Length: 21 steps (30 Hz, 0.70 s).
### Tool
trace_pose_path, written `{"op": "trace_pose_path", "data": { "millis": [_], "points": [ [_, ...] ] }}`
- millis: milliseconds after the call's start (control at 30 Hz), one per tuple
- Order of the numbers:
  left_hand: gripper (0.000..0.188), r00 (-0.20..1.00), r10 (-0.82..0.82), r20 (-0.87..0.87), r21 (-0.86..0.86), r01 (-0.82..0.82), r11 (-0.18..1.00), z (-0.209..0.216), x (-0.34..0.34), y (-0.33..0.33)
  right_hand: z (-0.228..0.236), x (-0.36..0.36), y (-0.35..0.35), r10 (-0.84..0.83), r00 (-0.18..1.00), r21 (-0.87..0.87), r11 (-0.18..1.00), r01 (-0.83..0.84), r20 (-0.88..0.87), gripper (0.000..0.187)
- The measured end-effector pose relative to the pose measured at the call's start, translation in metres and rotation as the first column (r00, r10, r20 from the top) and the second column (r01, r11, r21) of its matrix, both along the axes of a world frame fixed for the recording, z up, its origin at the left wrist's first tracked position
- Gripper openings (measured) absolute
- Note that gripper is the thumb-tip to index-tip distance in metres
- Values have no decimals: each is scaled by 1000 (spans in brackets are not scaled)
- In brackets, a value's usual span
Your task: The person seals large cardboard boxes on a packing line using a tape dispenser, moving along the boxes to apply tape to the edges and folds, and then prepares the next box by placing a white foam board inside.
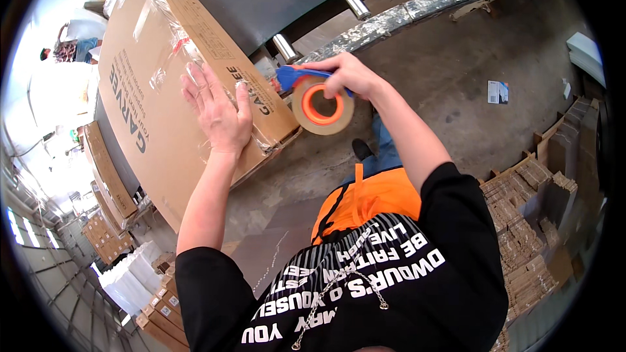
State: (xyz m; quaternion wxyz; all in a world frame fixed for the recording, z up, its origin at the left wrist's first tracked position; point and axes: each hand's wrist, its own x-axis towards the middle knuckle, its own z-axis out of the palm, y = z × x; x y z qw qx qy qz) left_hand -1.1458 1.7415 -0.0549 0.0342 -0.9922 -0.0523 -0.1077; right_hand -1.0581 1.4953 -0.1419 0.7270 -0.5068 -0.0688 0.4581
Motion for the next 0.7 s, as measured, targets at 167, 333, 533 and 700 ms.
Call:
{"op": "trace_pose_path", "data": {
  "millis": [167, 333, 533, 700],
  "points": [
    [46, 970, -219, -110, -61, 213, 975, 17, 4, -11, -13, -16, 21, 436, 889, -137, 898, -419, 138, 71],
    [37, 957, -282, -64, -189, 266, 945, 15, 5, -4, -27, -103, -15, 530, 840, -113, 847, -519, 115, 74],
    [41, 957, -279, -77, -125, 269, 955, 10, 5, -4, 33, -164, 112, 765, 39, -619, 547, -564, 642, 36],
    [40, 973, -230, -20, -183, 223, 957, 9, -3, 5, 20, -220, 133, 652, 345, -332, 686, -648, 675, 61]
  ]
}}
